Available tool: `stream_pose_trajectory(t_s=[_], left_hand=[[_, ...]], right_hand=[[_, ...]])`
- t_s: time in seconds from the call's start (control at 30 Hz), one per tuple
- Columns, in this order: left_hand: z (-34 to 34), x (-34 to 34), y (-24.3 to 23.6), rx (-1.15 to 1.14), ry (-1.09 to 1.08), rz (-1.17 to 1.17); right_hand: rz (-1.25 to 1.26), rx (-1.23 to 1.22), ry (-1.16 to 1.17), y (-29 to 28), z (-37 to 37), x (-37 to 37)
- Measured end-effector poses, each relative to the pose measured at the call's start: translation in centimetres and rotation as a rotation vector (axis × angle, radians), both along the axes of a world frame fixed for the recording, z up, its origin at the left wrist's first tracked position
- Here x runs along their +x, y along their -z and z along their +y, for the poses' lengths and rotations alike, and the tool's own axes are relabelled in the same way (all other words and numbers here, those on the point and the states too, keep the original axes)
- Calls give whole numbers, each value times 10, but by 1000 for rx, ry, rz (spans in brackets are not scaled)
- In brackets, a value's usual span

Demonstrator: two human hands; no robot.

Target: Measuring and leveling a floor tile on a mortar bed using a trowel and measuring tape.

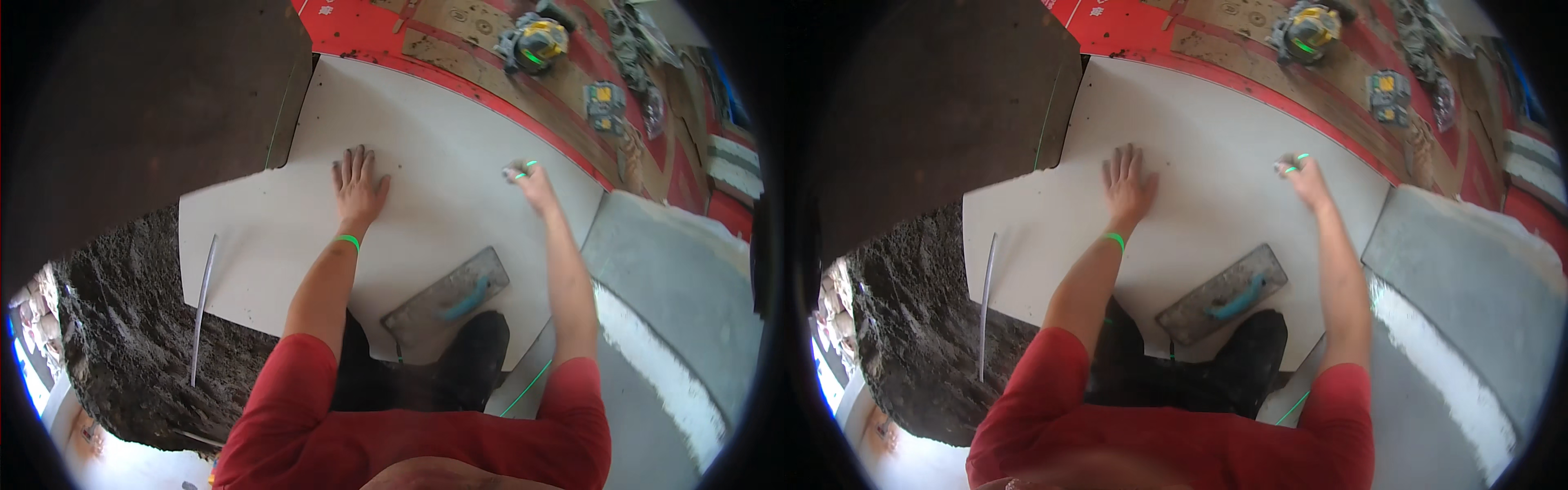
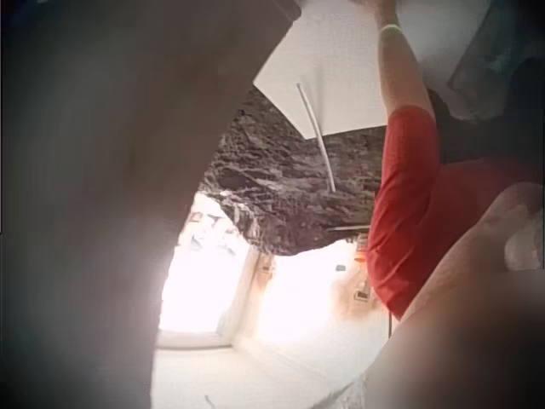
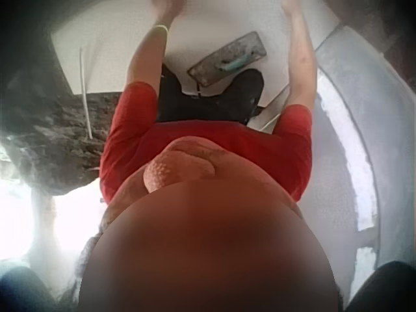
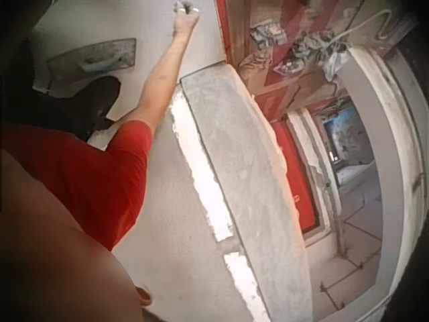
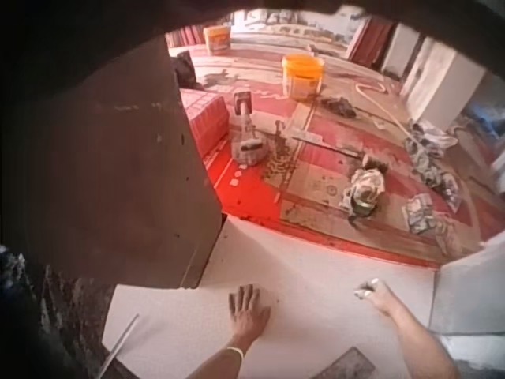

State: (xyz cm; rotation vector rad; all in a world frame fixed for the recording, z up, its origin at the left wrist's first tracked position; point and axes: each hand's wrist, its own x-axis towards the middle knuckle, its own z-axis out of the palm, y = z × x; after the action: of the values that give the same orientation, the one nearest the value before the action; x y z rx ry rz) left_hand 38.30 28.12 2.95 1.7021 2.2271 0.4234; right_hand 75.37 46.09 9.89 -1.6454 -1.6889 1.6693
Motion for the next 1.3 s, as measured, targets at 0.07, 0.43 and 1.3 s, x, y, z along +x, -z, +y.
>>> stream_pose_trajectory(t_s=[0.07,0.43,1.3], left_hand=[[26,1,17,-65,-21,85],[41,-28,28,-296,-19,25],[45,-22,39,-233,-1,60]], right_hand=[[-62,-56,-61,13,89,-7],[-130,-678,-909,73,261,-243],[-84,224,-752,77,255,-437]])
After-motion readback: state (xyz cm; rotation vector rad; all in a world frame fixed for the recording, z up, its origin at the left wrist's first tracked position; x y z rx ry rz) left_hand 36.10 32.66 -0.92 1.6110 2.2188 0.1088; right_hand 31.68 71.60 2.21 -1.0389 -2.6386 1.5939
